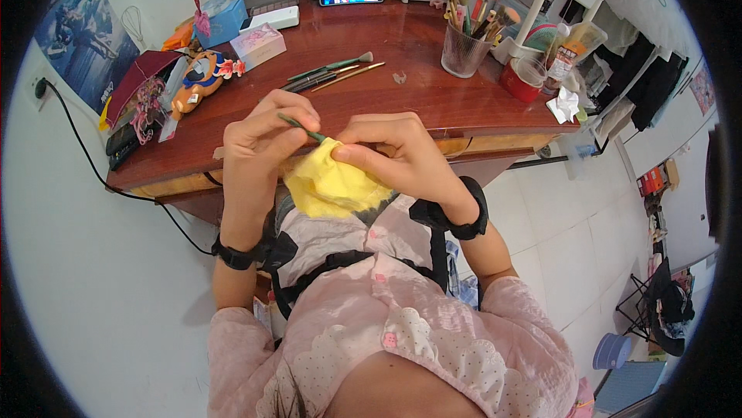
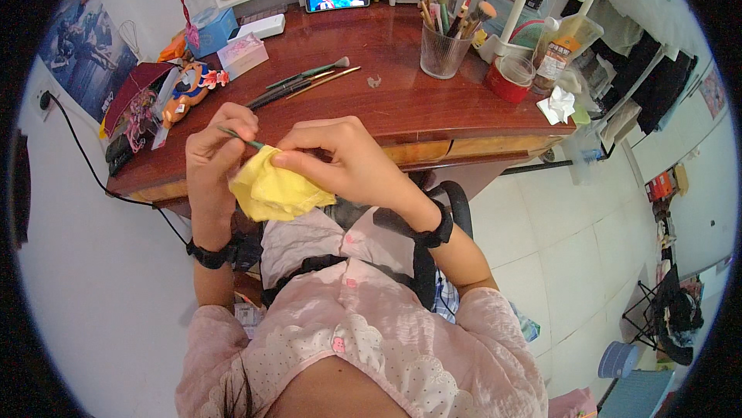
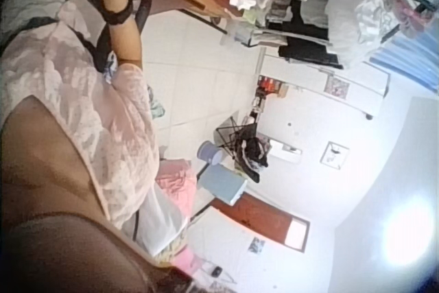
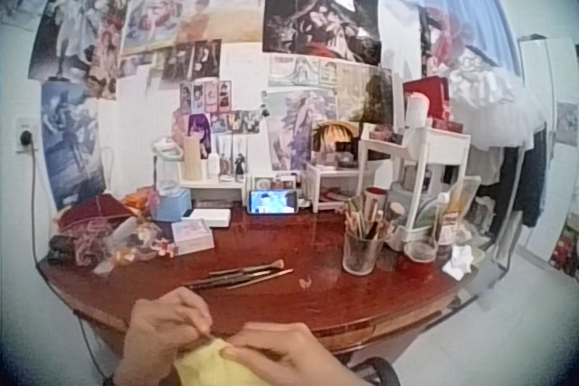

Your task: The person is cleaning makeup or paint brushes using a yellow cloth.

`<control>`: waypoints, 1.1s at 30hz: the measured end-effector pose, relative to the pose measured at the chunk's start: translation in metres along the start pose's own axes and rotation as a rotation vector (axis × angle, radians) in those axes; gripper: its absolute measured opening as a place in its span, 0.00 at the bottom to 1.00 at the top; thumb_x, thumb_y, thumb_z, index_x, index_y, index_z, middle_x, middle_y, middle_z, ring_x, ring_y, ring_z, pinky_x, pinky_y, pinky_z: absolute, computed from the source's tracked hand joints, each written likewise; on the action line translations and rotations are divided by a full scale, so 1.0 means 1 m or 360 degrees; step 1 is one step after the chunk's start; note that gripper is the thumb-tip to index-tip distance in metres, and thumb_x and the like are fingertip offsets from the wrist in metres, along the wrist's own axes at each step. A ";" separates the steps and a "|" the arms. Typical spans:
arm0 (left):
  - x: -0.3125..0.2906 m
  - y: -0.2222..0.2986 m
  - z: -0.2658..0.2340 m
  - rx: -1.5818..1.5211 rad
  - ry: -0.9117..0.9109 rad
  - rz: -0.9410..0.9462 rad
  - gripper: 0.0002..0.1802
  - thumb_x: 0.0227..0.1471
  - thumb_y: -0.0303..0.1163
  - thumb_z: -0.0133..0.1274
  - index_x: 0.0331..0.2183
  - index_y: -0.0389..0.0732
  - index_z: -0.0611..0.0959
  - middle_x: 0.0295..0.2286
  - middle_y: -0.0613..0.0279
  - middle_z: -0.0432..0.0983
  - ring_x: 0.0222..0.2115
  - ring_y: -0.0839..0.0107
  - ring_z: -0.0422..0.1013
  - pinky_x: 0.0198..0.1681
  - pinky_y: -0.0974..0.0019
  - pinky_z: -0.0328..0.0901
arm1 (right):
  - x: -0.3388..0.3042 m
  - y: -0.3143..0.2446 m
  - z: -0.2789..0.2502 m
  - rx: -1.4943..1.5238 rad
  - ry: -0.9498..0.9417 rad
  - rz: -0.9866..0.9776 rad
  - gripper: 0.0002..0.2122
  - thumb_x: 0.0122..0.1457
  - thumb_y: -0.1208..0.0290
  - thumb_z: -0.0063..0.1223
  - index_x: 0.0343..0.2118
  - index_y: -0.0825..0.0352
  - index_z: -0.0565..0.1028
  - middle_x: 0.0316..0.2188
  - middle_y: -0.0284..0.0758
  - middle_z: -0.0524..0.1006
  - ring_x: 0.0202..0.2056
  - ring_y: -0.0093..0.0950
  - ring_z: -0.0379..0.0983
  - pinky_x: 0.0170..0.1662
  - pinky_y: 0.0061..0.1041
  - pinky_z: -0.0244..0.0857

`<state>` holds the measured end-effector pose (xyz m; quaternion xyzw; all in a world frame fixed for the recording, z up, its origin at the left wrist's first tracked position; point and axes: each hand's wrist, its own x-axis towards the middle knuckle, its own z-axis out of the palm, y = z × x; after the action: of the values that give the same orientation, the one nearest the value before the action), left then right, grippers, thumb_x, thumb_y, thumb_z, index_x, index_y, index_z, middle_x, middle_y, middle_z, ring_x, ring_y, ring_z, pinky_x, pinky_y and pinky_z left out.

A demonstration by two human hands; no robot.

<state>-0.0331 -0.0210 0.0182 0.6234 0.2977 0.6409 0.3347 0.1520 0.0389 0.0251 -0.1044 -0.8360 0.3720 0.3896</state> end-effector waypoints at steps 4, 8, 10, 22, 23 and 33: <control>0.000 -0.009 0.002 -0.0306 0.0119 0.0114 0.06 0.45 0.20 0.51 0.30 0.31 0.77 0.32 0.60 0.69 0.33 0.74 0.66 0.38 0.73 0.61 | -0.001 0.002 0.002 0.0020 0.0020 -0.0001 0.07 0.50 0.73 0.55 0.27 0.72 0.75 0.21 0.38 0.73 0.21 0.29 0.70 0.25 0.23 0.61; -0.001 -0.008 0.008 -0.0421 0.0187 -0.0193 0.06 0.46 0.20 0.51 0.31 0.32 0.75 0.29 0.63 0.70 0.29 0.79 0.67 0.33 0.78 0.63 | -0.001 0.002 0.003 -0.0130 0.0077 -0.0075 0.07 0.50 0.73 0.55 0.27 0.72 0.75 0.20 0.38 0.73 0.20 0.27 0.69 0.24 0.21 0.61; -0.003 -0.009 0.008 -0.0330 0.0234 -0.0195 0.05 0.46 0.20 0.52 0.30 0.33 0.75 0.28 0.64 0.71 0.28 0.80 0.68 0.32 0.79 0.63 | -0.002 0.000 0.002 -0.0142 0.0119 -0.0053 0.07 0.49 0.72 0.56 0.26 0.72 0.75 0.20 0.37 0.73 0.19 0.27 0.68 0.23 0.21 0.60; -0.004 0.002 0.005 0.0036 0.0253 -0.0052 0.07 0.45 0.17 0.53 0.31 0.31 0.78 0.30 0.61 0.74 0.31 0.77 0.70 0.36 0.74 0.66 | -0.003 0.000 -0.001 0.0003 0.0091 0.0086 0.07 0.49 0.73 0.56 0.26 0.72 0.76 0.19 0.34 0.73 0.19 0.21 0.67 0.21 0.19 0.58; -0.004 0.001 0.004 0.0056 0.0255 0.0013 0.07 0.45 0.17 0.52 0.32 0.31 0.78 0.30 0.61 0.74 0.32 0.76 0.70 0.38 0.73 0.66 | -0.003 0.002 -0.001 0.0005 0.0088 0.0087 0.07 0.49 0.73 0.56 0.26 0.72 0.76 0.19 0.34 0.73 0.19 0.21 0.67 0.21 0.19 0.58; -0.003 -0.013 0.017 -0.0370 0.0297 -0.0165 0.06 0.46 0.17 0.51 0.32 0.32 0.76 0.29 0.62 0.73 0.31 0.77 0.69 0.35 0.75 0.65 | -0.004 0.000 0.004 -0.0080 0.0217 0.0040 0.06 0.49 0.74 0.57 0.27 0.72 0.76 0.18 0.33 0.72 0.19 0.18 0.65 0.22 0.17 0.56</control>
<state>-0.0152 -0.0164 0.0068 0.5020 0.2831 0.7081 0.4080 0.1515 0.0350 0.0212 -0.1497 -0.8152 0.3477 0.4382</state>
